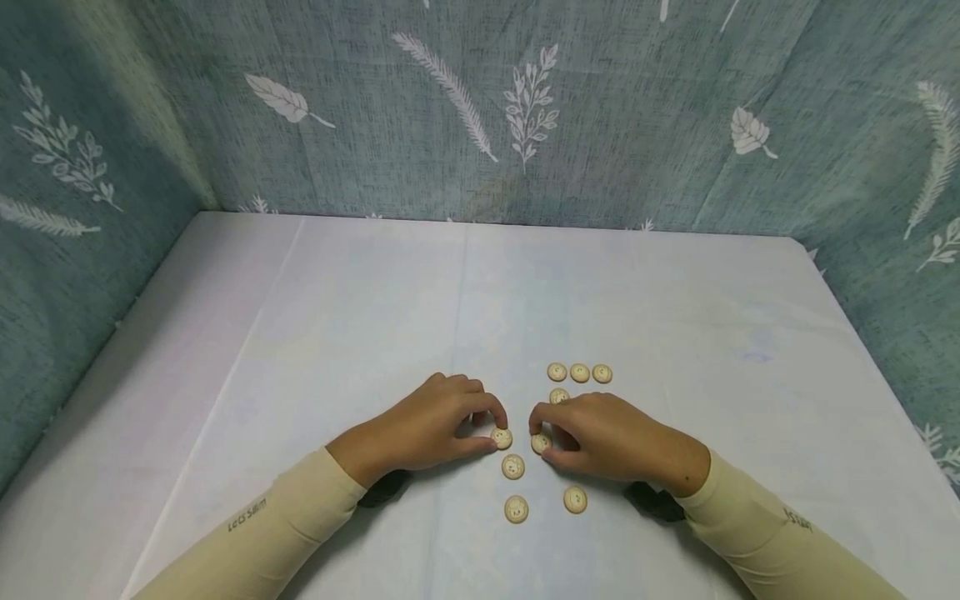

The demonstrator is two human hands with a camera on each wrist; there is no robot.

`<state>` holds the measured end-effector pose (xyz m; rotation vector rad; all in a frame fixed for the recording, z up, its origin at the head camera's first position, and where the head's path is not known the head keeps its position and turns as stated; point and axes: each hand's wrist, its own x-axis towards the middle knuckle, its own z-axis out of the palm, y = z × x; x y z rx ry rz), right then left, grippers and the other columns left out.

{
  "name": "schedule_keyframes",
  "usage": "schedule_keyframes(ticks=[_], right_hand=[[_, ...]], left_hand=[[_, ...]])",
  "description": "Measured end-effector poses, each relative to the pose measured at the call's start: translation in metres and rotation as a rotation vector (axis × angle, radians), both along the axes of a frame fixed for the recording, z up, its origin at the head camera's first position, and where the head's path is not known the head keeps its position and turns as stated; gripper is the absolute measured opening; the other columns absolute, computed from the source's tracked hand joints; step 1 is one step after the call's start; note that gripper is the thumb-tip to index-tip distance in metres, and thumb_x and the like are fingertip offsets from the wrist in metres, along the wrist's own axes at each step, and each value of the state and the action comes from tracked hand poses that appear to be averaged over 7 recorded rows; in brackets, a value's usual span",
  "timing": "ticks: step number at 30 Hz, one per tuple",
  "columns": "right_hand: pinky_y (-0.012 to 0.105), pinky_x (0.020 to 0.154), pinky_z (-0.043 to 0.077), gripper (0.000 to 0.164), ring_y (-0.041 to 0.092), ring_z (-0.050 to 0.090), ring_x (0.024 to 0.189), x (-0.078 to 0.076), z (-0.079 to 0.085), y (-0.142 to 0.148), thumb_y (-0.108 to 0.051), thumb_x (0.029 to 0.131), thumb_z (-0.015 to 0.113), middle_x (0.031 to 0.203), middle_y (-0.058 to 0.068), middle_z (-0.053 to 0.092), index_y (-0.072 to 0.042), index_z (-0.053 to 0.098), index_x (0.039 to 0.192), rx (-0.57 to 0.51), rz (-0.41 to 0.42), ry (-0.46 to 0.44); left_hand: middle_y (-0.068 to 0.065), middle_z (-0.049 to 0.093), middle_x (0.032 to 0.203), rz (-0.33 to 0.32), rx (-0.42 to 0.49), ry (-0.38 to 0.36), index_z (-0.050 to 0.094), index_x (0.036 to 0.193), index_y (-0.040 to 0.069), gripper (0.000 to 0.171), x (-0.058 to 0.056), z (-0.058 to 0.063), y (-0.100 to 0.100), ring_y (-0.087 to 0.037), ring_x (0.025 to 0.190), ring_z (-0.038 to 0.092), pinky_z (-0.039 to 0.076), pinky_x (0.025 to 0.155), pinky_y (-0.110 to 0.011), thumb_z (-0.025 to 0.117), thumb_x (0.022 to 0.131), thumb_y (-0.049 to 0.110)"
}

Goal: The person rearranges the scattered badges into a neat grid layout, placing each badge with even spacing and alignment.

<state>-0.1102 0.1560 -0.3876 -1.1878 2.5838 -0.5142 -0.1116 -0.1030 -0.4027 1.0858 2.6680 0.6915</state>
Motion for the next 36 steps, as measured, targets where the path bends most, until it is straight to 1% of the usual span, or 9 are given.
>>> schedule_keyframes(ticks=[4,10,15,22,27,33,36], right_hand=[[0.016,0.053,0.034,0.013,-0.006,0.038,0.055,0.0008,-0.0006,-0.0004,-0.023,0.091,0.07,0.061,-0.017,0.044,-0.022,0.065,0.103,0.0,0.002,-0.01],[0.017,0.053,0.034,0.013,-0.005,0.038,0.055,-0.0001,0.0005,0.0005,-0.024,0.091,0.07,0.062,-0.016,0.044,-0.024,0.065,0.102,0.005,-0.006,-0.003],[0.017,0.054,0.034,0.013,-0.005,0.038,0.055,0.0003,-0.0007,0.0001,-0.025,0.091,0.07,0.061,-0.017,0.043,-0.024,0.065,0.103,0.01,-0.004,-0.01],[0.017,0.053,0.034,0.014,-0.005,0.039,0.055,-0.0002,-0.0005,0.0006,-0.024,0.091,0.071,0.061,-0.017,0.043,-0.024,0.065,0.103,0.01,-0.005,0.004],[0.017,0.053,0.034,0.014,-0.005,0.039,0.055,0.0001,-0.001,0.0004,-0.025,0.091,0.07,0.061,-0.017,0.043,-0.023,0.065,0.104,0.015,-0.007,-0.018],[0.017,0.053,0.034,0.013,-0.005,0.039,0.055,-0.0005,-0.0008,0.0009,-0.024,0.091,0.07,0.061,-0.017,0.043,-0.024,0.065,0.103,0.006,-0.006,-0.005],[0.017,0.054,0.034,0.013,-0.005,0.039,0.055,-0.0008,-0.0007,0.0009,-0.023,0.091,0.069,0.061,-0.017,0.043,-0.024,0.065,0.103,0.005,-0.004,-0.004]], left_hand=[[0.016,0.056,0.086,0.0,-0.003,-0.016,0.071,0.105,0.032,0.017,0.0009,-0.0005,0.0002,-0.004,0.079,0.048,0.039,0.082,-0.032,0.075,0.089,0.038],[0.016,0.056,0.085,-0.002,0.0,0.0,0.071,0.104,0.032,0.017,-0.0006,-0.0004,0.0001,-0.004,0.078,0.048,0.039,0.083,-0.032,0.075,0.089,0.037],[0.016,0.056,0.085,0.0,-0.004,-0.014,0.071,0.104,0.032,0.017,0.0002,-0.0009,-0.0001,-0.004,0.078,0.047,0.039,0.083,-0.032,0.075,0.089,0.037],[0.016,0.056,0.085,-0.001,0.0,-0.004,0.071,0.104,0.032,0.016,-0.0005,-0.0002,-0.0001,-0.004,0.078,0.047,0.038,0.082,-0.031,0.075,0.089,0.037],[0.016,0.056,0.085,-0.004,0.003,-0.018,0.071,0.104,0.032,0.017,-0.0002,-0.0007,0.0,-0.004,0.076,0.047,0.038,0.082,-0.031,0.075,0.089,0.037],[0.015,0.056,0.085,-0.004,0.008,0.0,0.071,0.104,0.032,0.016,-0.0012,-0.001,0.0001,-0.004,0.078,0.048,0.039,0.082,-0.032,0.075,0.089,0.036],[0.015,0.056,0.085,-0.001,0.01,-0.006,0.071,0.104,0.032,0.016,-0.0013,-0.0011,0.0001,-0.004,0.078,0.047,0.039,0.083,-0.032,0.075,0.089,0.036]])
